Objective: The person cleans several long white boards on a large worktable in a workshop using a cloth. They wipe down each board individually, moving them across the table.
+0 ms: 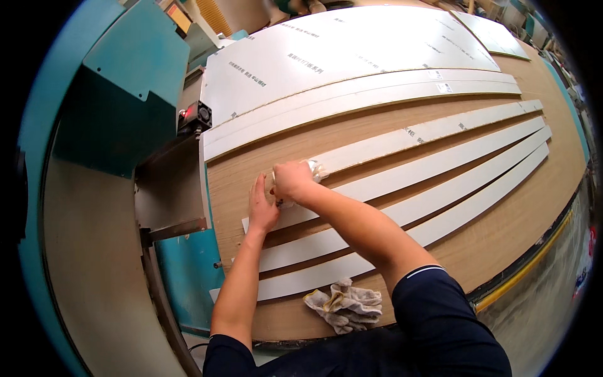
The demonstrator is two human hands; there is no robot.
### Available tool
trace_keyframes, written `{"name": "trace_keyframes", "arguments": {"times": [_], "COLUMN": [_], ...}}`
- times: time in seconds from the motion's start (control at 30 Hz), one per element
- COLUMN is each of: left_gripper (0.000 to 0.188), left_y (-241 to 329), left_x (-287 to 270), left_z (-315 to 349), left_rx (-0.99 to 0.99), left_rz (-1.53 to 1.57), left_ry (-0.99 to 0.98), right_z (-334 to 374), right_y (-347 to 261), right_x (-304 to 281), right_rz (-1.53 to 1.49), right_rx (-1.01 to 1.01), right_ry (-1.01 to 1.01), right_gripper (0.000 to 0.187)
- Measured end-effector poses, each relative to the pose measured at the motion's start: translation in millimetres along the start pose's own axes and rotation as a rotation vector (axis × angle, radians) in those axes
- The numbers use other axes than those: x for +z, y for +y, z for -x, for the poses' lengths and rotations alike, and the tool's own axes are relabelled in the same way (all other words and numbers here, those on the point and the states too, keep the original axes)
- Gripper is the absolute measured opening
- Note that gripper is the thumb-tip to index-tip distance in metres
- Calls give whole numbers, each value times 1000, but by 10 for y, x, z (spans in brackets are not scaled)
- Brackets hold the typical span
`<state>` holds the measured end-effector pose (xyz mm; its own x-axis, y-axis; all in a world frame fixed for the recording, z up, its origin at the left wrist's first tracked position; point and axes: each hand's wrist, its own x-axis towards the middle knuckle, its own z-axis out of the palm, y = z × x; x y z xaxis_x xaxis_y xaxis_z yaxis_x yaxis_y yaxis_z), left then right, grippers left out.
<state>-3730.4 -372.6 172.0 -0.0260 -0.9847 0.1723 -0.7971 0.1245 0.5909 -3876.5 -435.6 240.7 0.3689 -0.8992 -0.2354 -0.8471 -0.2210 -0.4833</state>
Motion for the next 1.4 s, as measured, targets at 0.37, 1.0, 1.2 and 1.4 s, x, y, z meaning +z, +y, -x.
{"name": "trace_keyframes", "arguments": {"times": [0.37, 1.0, 1.2, 1.4], "left_gripper": [75, 67, 69, 85], "left_y": [-250, -31, 940, 1541], "left_x": [52, -507, 481, 978], "left_z": [-345, -66, -334, -283], "left_rx": [166, 78, 259, 314], "left_rz": [28, -431, -324, -426], "left_ry": [-161, -207, -380, -306], "right_z": [52, 3885, 2084, 1602], "right_y": [146, 3522, 3965, 4099], "right_x": [5, -3438, -2112, -1809], "right_rz": [-207, 52, 95, -57], "right_rx": [73, 724, 905, 1009], "right_ry": [164, 1093, 498, 355], "right_gripper": [22, 68, 97, 60]}}
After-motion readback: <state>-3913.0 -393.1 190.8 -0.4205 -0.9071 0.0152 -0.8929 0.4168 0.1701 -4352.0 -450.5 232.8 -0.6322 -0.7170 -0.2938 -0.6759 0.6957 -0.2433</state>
